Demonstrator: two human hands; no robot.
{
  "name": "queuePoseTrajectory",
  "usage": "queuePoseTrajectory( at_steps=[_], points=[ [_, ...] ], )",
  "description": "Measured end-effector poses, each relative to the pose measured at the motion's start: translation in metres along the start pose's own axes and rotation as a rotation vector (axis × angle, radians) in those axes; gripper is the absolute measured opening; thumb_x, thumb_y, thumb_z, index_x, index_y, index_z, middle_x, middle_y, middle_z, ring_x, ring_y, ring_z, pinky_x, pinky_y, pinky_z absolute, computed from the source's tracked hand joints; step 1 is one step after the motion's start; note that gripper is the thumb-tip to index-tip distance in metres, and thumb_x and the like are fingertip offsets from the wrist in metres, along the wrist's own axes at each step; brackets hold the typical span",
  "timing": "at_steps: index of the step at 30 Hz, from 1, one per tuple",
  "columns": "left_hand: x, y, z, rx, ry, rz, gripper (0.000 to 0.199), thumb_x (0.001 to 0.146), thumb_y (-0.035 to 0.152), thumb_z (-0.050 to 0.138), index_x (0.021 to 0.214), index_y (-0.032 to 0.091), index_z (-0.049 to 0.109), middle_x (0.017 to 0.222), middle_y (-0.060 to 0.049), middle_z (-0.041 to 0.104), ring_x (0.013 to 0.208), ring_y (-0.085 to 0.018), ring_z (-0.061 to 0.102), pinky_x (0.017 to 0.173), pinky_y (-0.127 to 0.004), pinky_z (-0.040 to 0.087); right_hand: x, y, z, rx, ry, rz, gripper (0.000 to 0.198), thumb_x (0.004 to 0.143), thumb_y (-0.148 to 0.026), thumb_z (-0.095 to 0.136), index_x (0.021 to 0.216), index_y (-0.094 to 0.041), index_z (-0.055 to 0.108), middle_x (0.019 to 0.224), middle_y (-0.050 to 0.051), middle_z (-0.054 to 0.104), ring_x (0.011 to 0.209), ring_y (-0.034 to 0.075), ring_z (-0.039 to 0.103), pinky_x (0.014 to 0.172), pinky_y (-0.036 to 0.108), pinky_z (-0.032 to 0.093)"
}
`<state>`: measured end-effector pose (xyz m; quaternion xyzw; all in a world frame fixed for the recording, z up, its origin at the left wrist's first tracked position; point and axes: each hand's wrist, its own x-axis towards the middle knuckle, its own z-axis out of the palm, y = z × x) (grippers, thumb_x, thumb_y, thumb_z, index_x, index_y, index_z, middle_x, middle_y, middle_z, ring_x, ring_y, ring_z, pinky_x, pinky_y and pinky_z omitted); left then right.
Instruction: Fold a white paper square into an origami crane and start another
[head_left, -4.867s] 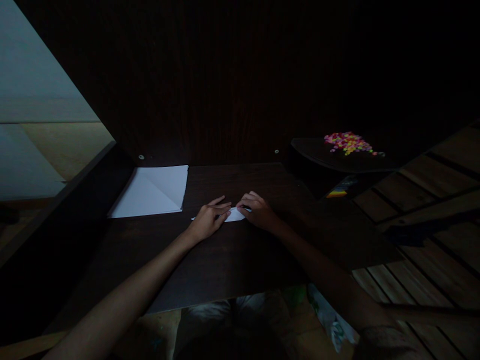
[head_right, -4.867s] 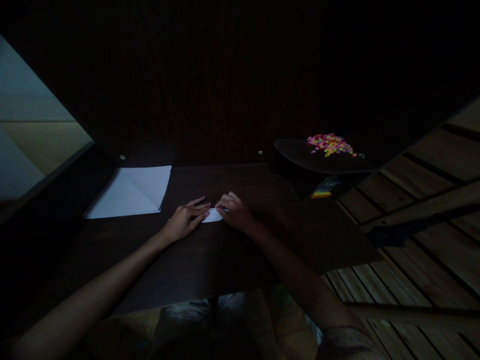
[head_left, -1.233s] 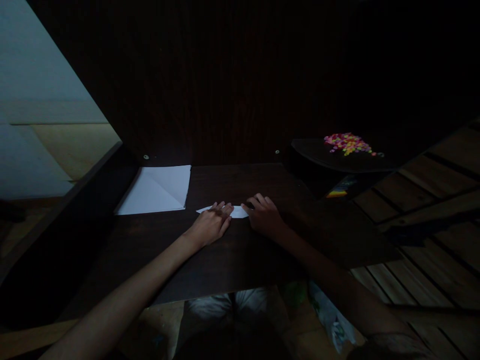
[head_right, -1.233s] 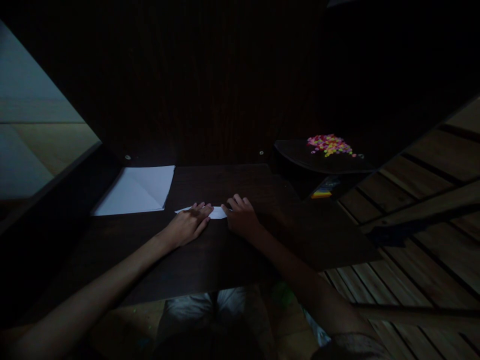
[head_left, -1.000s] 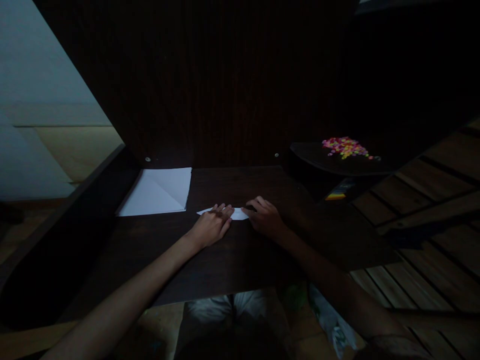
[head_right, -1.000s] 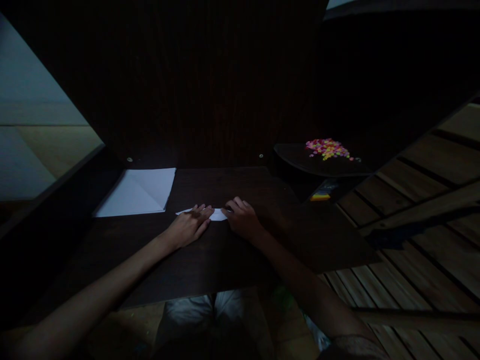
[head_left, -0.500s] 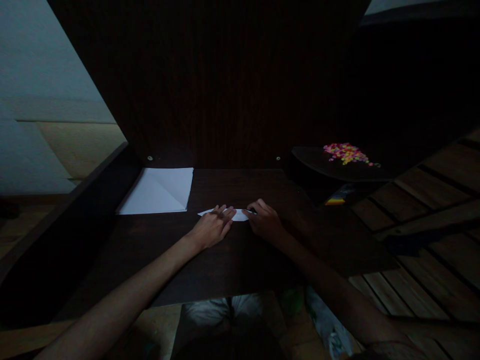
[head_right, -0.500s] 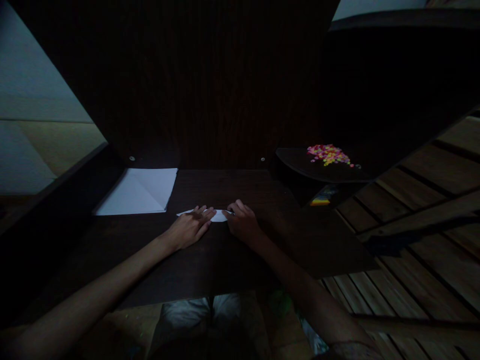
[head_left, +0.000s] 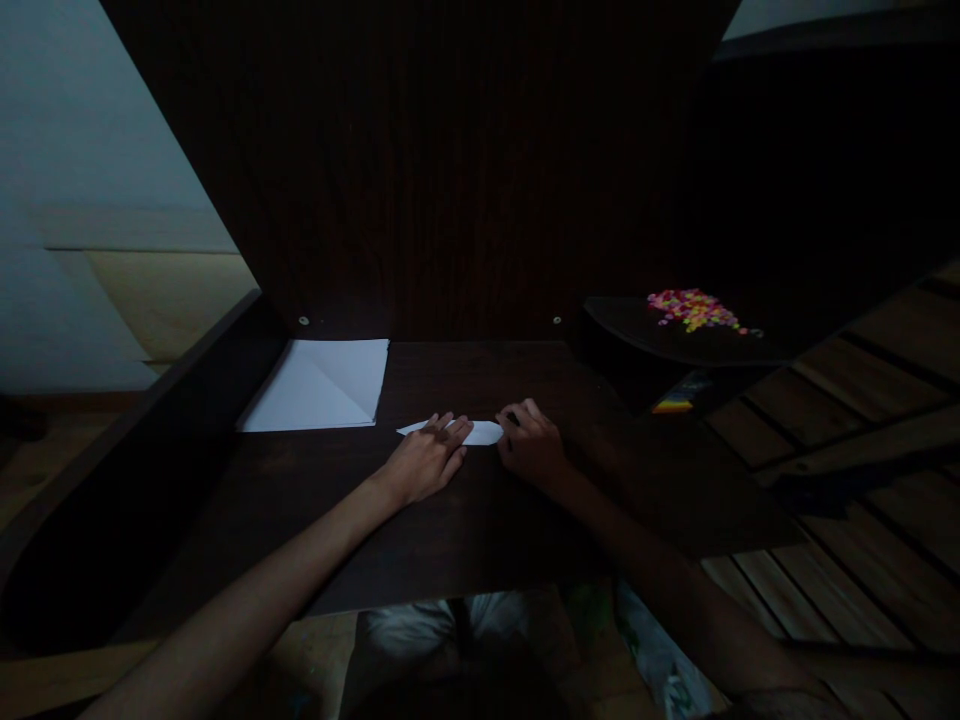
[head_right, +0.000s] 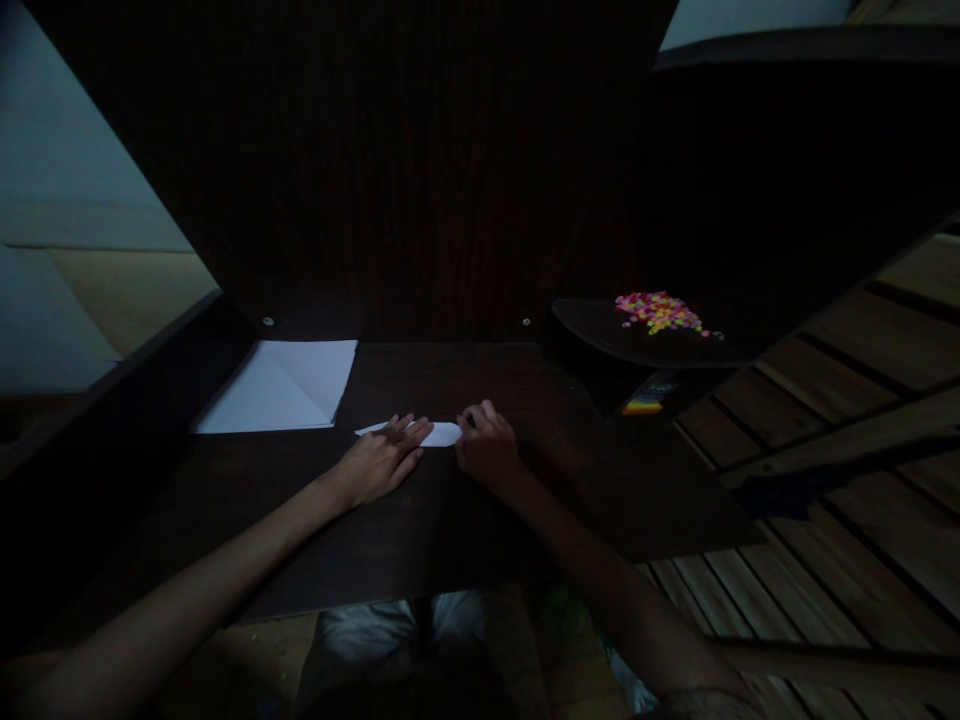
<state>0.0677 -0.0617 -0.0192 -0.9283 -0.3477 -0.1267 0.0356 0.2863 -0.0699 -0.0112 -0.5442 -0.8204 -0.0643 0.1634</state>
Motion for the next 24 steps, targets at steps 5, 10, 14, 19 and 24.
queuePoseTrajectory(
  at_steps=[5,10,14,19,24],
  points=[
    [-0.001,-0.001,0.003,-0.021,0.008,-0.011,0.044,0.099,0.03,0.036,0.14,0.013,0.044,0.142,-0.012,0.052,0.132,-0.027,0.047,0.11,-0.045,0.038,0.0,0.004,0.004,-0.002,0.026,-0.028,0.027,0.084,-0.018,0.053,0.105,-0.018,0.071,0.106,0.009,0.066,0.101,0.024,0.05,0.076,0.032,0.044],
    [-0.001,0.001,0.001,-0.019,-0.015,-0.019,0.047,0.099,0.032,0.036,0.142,0.015,0.042,0.145,-0.01,0.049,0.134,-0.029,0.045,0.111,-0.046,0.037,0.0,0.007,0.006,0.032,0.03,-0.127,0.036,0.083,-0.013,0.053,0.115,-0.024,0.068,0.115,0.008,0.063,0.105,0.023,0.05,0.074,0.031,0.044],
    [0.001,0.003,-0.004,-0.014,-0.047,-0.03,0.048,0.099,0.034,0.037,0.145,0.017,0.039,0.147,-0.008,0.046,0.135,-0.029,0.044,0.111,-0.045,0.036,0.002,0.004,0.005,0.006,0.017,-0.155,0.035,0.084,-0.013,0.053,0.115,-0.022,0.068,0.111,0.009,0.064,0.101,0.024,0.05,0.077,0.033,0.044],
    [0.004,0.006,-0.008,0.009,-0.112,-0.045,0.051,0.099,0.035,0.035,0.146,0.014,0.038,0.149,-0.008,0.043,0.135,-0.031,0.043,0.111,-0.045,0.036,0.003,0.0,0.005,-0.037,-0.008,-0.139,0.034,0.085,-0.012,0.055,0.115,-0.018,0.067,0.107,0.011,0.064,0.097,0.024,0.05,0.076,0.033,0.041],
    [0.005,0.007,-0.01,0.014,-0.125,-0.058,0.054,0.098,0.037,0.038,0.147,0.014,0.036,0.149,-0.009,0.043,0.135,-0.031,0.043,0.111,-0.044,0.036,0.003,0.0,0.004,-0.066,-0.019,-0.165,0.035,0.089,-0.016,0.053,0.121,-0.022,0.065,0.106,0.01,0.064,0.096,0.023,0.05,0.075,0.032,0.038]
  ],
)
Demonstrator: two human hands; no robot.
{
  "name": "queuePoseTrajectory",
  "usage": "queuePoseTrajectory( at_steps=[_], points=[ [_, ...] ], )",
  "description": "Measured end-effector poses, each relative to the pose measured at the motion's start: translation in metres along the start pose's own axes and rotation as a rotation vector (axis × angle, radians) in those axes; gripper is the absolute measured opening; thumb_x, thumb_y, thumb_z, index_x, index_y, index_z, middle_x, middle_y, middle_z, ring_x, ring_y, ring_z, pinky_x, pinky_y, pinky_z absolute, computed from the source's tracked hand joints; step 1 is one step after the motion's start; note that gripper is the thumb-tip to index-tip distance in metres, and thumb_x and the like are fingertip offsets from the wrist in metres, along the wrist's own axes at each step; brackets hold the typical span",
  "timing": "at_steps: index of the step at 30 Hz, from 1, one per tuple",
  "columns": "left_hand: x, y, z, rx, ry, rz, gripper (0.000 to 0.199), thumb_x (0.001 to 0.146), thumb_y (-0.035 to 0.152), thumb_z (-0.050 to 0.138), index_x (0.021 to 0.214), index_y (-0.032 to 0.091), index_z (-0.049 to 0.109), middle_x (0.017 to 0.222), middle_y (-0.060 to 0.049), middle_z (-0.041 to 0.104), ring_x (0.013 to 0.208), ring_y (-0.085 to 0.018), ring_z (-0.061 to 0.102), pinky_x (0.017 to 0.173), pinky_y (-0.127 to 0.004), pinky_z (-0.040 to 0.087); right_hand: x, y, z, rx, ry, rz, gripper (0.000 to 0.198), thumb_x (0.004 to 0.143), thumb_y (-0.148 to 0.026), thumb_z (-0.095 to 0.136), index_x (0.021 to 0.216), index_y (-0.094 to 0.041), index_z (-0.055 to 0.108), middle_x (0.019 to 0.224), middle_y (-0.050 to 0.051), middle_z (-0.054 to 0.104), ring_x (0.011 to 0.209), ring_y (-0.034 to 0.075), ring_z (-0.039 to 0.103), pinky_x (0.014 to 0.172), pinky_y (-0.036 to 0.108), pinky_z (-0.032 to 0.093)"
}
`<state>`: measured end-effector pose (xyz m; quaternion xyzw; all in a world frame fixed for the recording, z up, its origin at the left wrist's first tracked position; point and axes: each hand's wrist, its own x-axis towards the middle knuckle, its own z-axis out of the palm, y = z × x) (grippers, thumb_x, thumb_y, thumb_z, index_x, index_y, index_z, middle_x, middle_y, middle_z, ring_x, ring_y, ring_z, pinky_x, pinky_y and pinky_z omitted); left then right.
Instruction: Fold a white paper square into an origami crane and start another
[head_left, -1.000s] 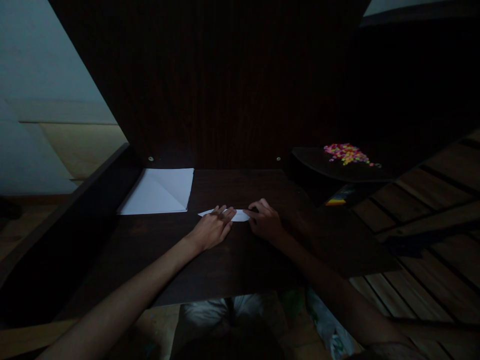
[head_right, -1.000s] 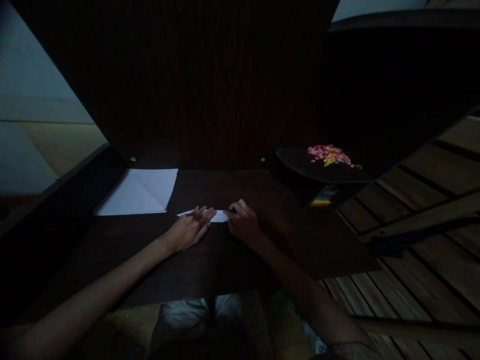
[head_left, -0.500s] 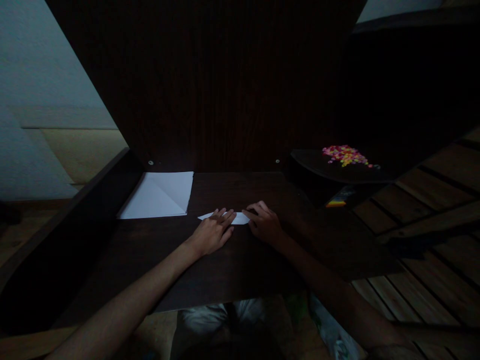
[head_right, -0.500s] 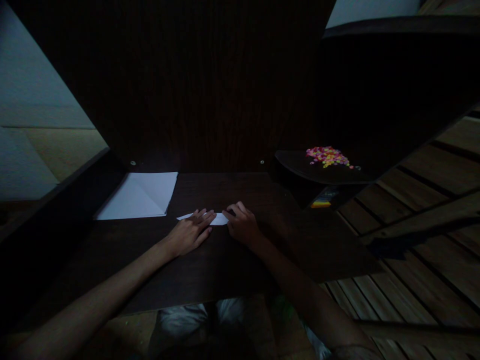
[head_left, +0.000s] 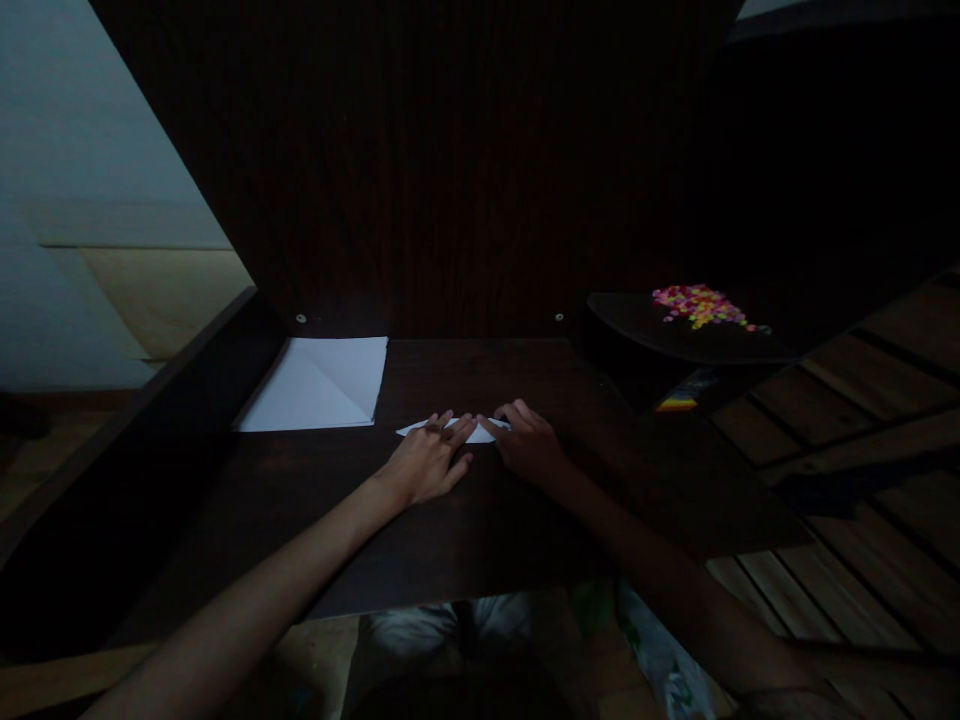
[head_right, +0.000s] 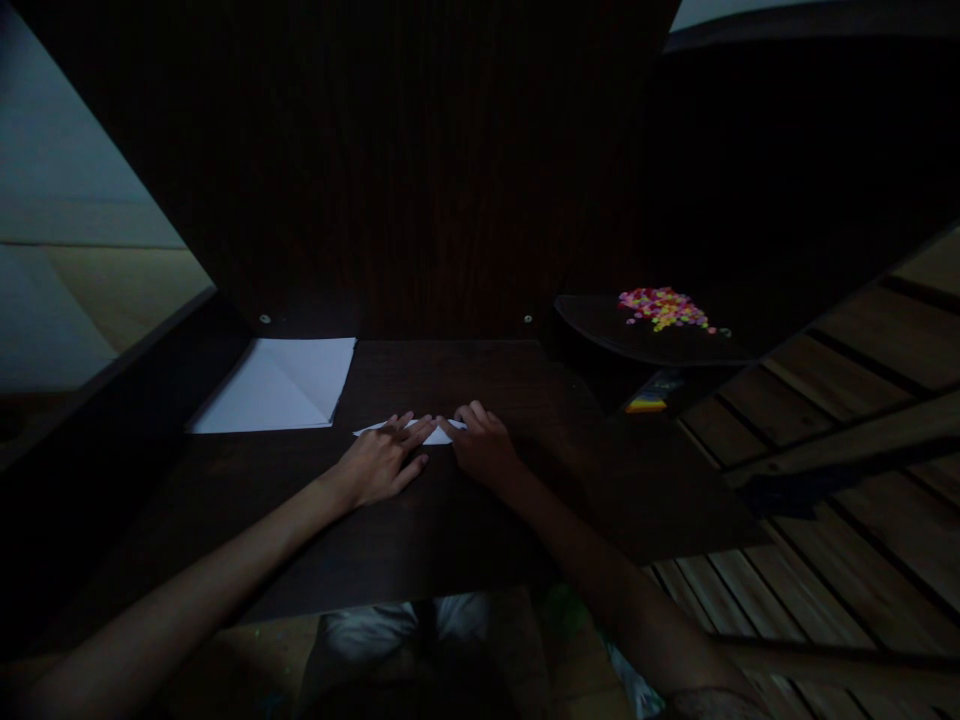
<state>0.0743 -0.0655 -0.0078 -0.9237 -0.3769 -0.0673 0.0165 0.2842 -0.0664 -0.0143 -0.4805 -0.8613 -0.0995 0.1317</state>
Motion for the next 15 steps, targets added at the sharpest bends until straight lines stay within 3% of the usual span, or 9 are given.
queuePoseTrajectory(
  at_steps=[15],
  points=[
    [-0.001,0.0,0.002,-0.017,0.024,-0.003,0.054,0.097,0.039,0.041,0.144,0.014,0.04,0.146,-0.012,0.047,0.136,-0.032,0.041,0.108,-0.046,0.039,0.008,-0.011,-0.002,-0.021,-0.062,0.033,0.03,0.087,-0.009,0.049,0.109,-0.009,0.068,0.105,0.017,0.063,0.102,0.028,0.051,0.076,0.035,0.04]
  ],
)
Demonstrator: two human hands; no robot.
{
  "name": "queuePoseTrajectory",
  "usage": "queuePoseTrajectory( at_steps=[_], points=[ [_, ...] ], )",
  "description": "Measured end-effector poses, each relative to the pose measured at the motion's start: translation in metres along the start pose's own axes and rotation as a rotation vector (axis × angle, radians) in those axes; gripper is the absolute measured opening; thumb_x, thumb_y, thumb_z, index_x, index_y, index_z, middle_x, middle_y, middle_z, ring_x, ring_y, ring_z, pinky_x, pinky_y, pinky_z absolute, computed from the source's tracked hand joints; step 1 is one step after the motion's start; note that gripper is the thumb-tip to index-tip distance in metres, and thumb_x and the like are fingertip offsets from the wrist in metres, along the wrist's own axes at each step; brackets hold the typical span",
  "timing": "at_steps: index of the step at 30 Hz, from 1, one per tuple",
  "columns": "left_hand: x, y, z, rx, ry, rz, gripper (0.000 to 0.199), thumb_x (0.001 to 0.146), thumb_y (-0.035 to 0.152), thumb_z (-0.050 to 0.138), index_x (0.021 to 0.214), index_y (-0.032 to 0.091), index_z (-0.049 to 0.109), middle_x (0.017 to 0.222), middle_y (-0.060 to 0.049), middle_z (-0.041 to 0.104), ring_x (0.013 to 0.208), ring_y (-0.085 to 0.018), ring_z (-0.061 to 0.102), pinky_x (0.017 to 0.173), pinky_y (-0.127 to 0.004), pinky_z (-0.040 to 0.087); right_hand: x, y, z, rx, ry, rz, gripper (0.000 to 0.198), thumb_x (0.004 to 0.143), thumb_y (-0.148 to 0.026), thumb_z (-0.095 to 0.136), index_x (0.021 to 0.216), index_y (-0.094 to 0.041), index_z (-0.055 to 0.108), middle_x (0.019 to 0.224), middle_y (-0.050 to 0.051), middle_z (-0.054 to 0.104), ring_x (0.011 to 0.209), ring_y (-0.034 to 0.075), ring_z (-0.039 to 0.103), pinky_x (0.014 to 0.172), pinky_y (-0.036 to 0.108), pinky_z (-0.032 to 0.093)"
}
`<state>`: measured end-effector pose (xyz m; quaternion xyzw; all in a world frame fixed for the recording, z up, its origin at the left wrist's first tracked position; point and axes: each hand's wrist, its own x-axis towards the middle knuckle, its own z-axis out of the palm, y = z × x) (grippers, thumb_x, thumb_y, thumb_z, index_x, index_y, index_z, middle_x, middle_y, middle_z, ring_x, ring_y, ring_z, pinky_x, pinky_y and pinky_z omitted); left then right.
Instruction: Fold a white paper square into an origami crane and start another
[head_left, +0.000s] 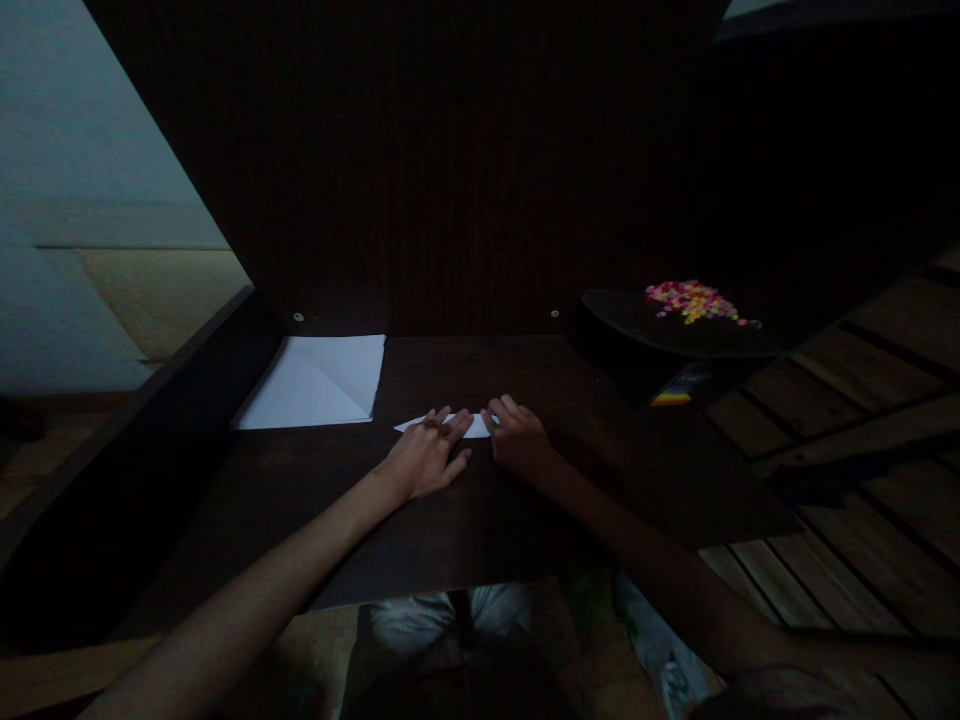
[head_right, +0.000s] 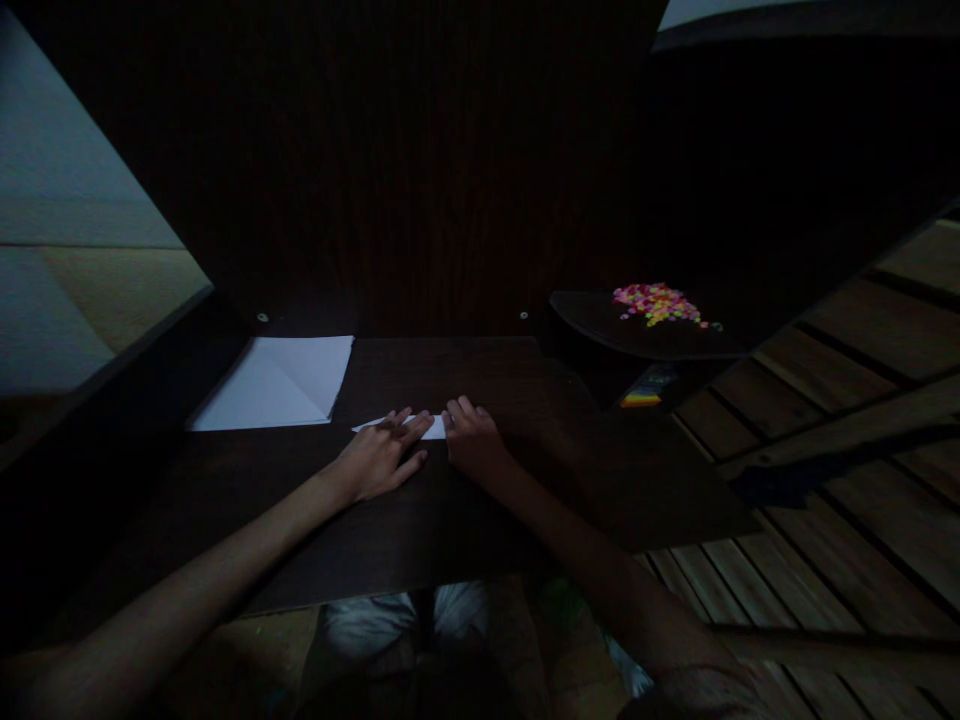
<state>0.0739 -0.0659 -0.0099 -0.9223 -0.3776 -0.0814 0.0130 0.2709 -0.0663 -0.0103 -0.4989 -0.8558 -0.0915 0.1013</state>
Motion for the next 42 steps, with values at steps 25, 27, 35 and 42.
queuePoseTrajectory(
  at_steps=[25,27,35,42],
  points=[
    [0.001,-0.026,0.004,-0.179,0.286,-0.209,0.078,0.091,0.039,0.056,0.153,0.013,0.014,0.142,-0.019,0.049,0.139,-0.034,0.034,0.109,-0.052,0.035,0.008,0.02,0.004,1.215,-0.035,0.317,0.02,0.074,-0.036,0.071,0.077,-0.018,0.066,0.071,0.0,0.065,0.063,0.013,0.056,0.06,0.026,0.043],
    [0.002,-0.026,0.006,-0.199,0.285,-0.242,0.08,0.091,0.042,0.056,0.153,0.013,0.014,0.144,-0.02,0.047,0.139,-0.035,0.034,0.109,-0.052,0.035,0.01,0.017,0.006,1.356,-0.014,0.366,0.023,0.067,-0.035,0.076,0.076,-0.017,0.064,0.069,-0.001,0.065,0.063,0.013,0.058,0.059,0.026,0.045],
    [0.007,-0.018,-0.002,-0.479,0.354,-0.438,0.063,0.087,0.045,0.06,0.138,0.01,0.046,0.136,-0.018,0.055,0.13,-0.03,0.046,0.107,-0.042,0.04,0.015,0.009,0.01,1.622,0.063,0.482,0.035,0.058,-0.026,0.079,0.083,-0.019,0.057,0.069,-0.003,0.064,0.055,0.013,0.061,0.046,0.024,0.049],
    [0.013,-0.01,-0.017,-1.154,0.301,-0.399,0.031,0.083,0.046,0.062,0.082,0.015,0.069,0.066,0.001,0.064,0.061,-0.014,0.059,0.062,-0.025,0.048,0.017,0.002,0.004,1.686,0.137,0.459,0.046,0.055,-0.029,0.083,0.09,-0.021,0.055,0.068,-0.004,0.066,0.055,0.013,0.061,0.046,0.024,0.051]
  ],
)
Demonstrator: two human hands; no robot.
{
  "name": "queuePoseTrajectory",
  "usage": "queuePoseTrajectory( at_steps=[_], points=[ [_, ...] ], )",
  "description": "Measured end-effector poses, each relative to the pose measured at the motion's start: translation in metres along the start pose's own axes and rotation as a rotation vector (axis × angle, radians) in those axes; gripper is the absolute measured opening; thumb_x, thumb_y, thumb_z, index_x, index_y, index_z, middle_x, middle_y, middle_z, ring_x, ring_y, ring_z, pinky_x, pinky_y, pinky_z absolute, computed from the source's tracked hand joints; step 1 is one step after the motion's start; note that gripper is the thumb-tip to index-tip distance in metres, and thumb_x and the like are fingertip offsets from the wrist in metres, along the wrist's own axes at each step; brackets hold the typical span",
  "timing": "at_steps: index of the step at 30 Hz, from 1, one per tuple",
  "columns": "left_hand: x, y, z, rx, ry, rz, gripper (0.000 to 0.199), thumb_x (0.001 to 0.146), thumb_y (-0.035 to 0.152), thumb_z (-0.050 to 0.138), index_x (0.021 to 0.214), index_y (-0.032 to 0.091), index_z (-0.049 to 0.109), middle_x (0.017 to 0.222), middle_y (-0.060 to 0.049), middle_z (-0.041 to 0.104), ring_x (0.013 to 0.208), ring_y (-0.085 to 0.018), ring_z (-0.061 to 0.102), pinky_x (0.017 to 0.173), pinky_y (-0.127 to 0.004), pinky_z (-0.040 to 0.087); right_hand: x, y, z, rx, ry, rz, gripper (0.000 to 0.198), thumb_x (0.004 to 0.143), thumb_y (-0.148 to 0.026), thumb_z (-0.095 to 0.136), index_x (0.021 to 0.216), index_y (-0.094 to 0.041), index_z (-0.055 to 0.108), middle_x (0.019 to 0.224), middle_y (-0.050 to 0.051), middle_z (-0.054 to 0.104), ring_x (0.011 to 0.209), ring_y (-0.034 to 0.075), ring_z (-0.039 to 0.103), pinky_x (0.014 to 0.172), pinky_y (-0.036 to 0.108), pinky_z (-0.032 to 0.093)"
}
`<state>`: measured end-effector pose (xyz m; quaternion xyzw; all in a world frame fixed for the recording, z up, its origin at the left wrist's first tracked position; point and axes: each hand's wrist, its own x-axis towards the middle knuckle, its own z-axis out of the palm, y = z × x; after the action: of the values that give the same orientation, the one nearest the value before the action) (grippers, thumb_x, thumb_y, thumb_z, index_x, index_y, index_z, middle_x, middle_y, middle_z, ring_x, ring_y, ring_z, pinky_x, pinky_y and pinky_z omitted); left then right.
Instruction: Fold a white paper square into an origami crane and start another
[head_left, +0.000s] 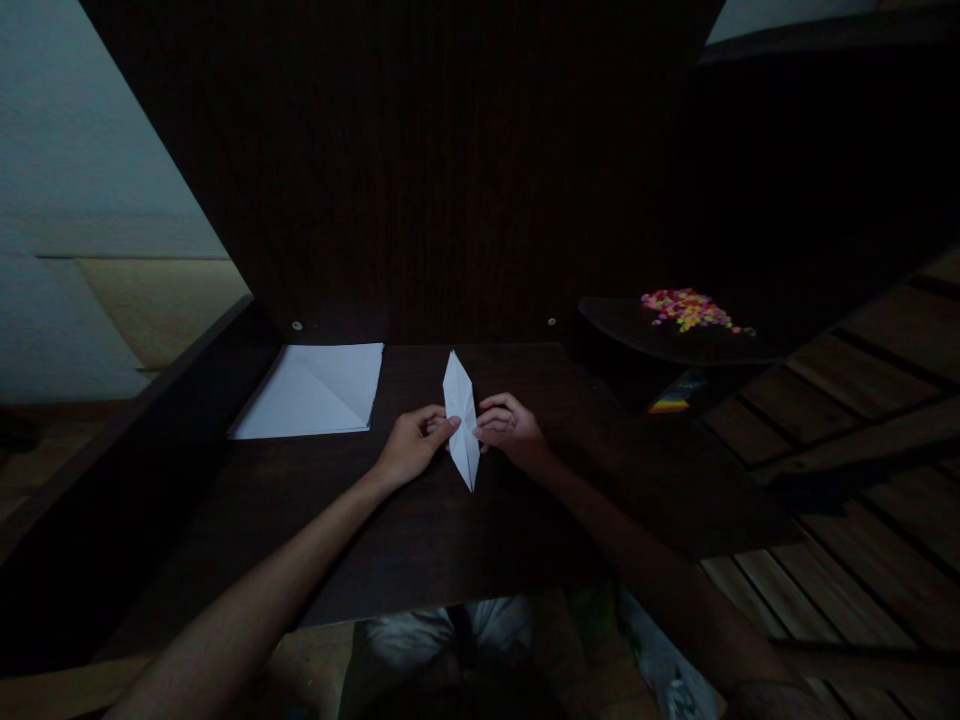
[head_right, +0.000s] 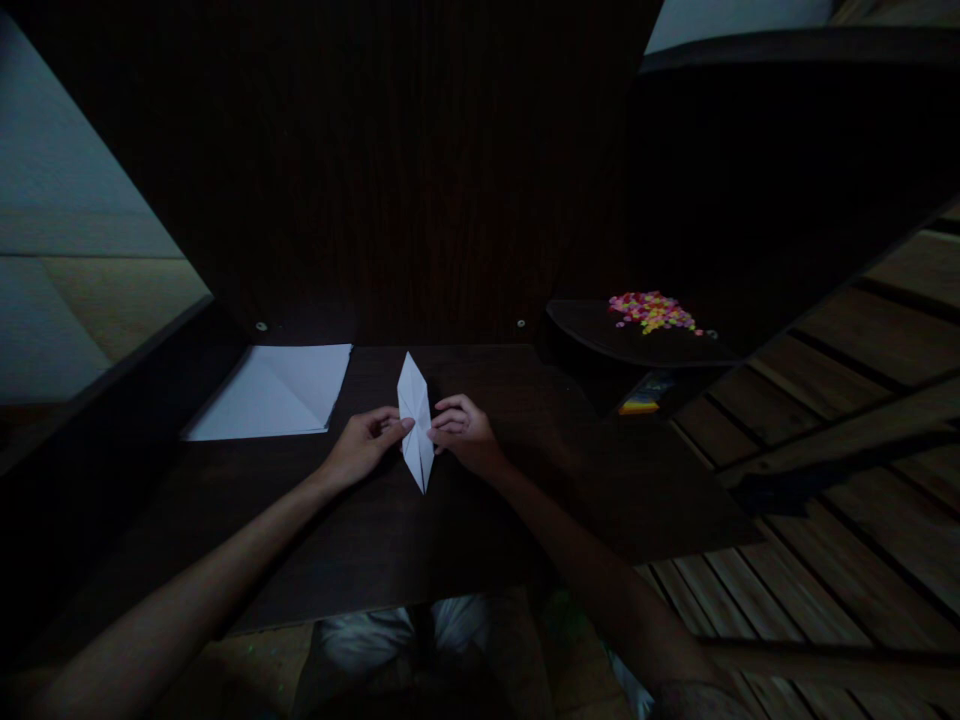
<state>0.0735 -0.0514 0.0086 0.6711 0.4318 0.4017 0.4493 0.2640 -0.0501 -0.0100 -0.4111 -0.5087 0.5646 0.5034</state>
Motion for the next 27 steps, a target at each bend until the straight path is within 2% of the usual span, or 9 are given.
queuePoseTrajectory(
  at_steps=[4,9,15,20,27],
  points=[
    [-0.001,0.005,0.001,-0.192,-0.058,-0.032,0.032,0.078,0.047,0.068,0.074,0.015,0.065,0.062,0.001,0.061,0.057,-0.012,0.055,0.058,-0.023,0.045,-0.001,-0.008,0.003,-0.064,-0.009,0.038,0.034,0.063,-0.039,0.079,0.086,-0.018,0.064,0.058,-0.003,0.063,0.048,0.011,0.054,0.04,0.02,0.04],
    [-0.003,0.008,0.0,-0.222,-0.072,-0.031,0.035,0.076,0.049,0.07,0.073,0.015,0.066,0.062,0.0,0.062,0.058,-0.012,0.056,0.059,-0.024,0.045,0.002,-0.017,0.008,-0.161,-0.02,-0.014,0.029,0.066,-0.044,0.076,0.066,-0.017,0.066,0.051,-0.003,0.057,0.042,0.009,0.047,0.038,0.021,0.034],
    [-0.002,0.007,-0.002,-0.278,0.013,-0.071,0.036,0.074,0.049,0.072,0.081,0.014,0.069,0.064,0.0,0.064,0.058,-0.012,0.058,0.059,-0.023,0.047,0.017,-0.02,0.014,-0.161,-0.039,-0.042,0.032,0.061,-0.046,0.079,0.063,-0.016,0.067,0.048,-0.002,0.058,0.042,0.009,0.048,0.039,0.021,0.037],
    [-0.003,0.004,-0.004,-0.27,0.041,-0.119,0.039,0.07,0.053,0.073,0.072,0.015,0.064,0.059,0.001,0.062,0.052,-0.011,0.054,0.051,-0.022,0.043,0.016,-0.012,0.02,-0.117,-0.055,-0.014,0.033,0.062,-0.047,0.079,0.062,-0.016,0.066,0.047,-0.002,0.057,0.04,0.009,0.047,0.04,0.023,0.038],
    [-0.003,0.004,0.0,-0.303,0.052,-0.12,0.038,0.068,0.051,0.075,0.07,0.015,0.063,0.058,0.002,0.062,0.053,-0.011,0.056,0.052,-0.022,0.044,0.01,-0.003,0.021,-0.027,0.01,-0.012,0.04,0.057,-0.041,0.084,0.082,-0.019,0.062,0.057,-0.004,0.061,0.043,0.011,0.053,0.041,0.025,0.044]
  ],
)
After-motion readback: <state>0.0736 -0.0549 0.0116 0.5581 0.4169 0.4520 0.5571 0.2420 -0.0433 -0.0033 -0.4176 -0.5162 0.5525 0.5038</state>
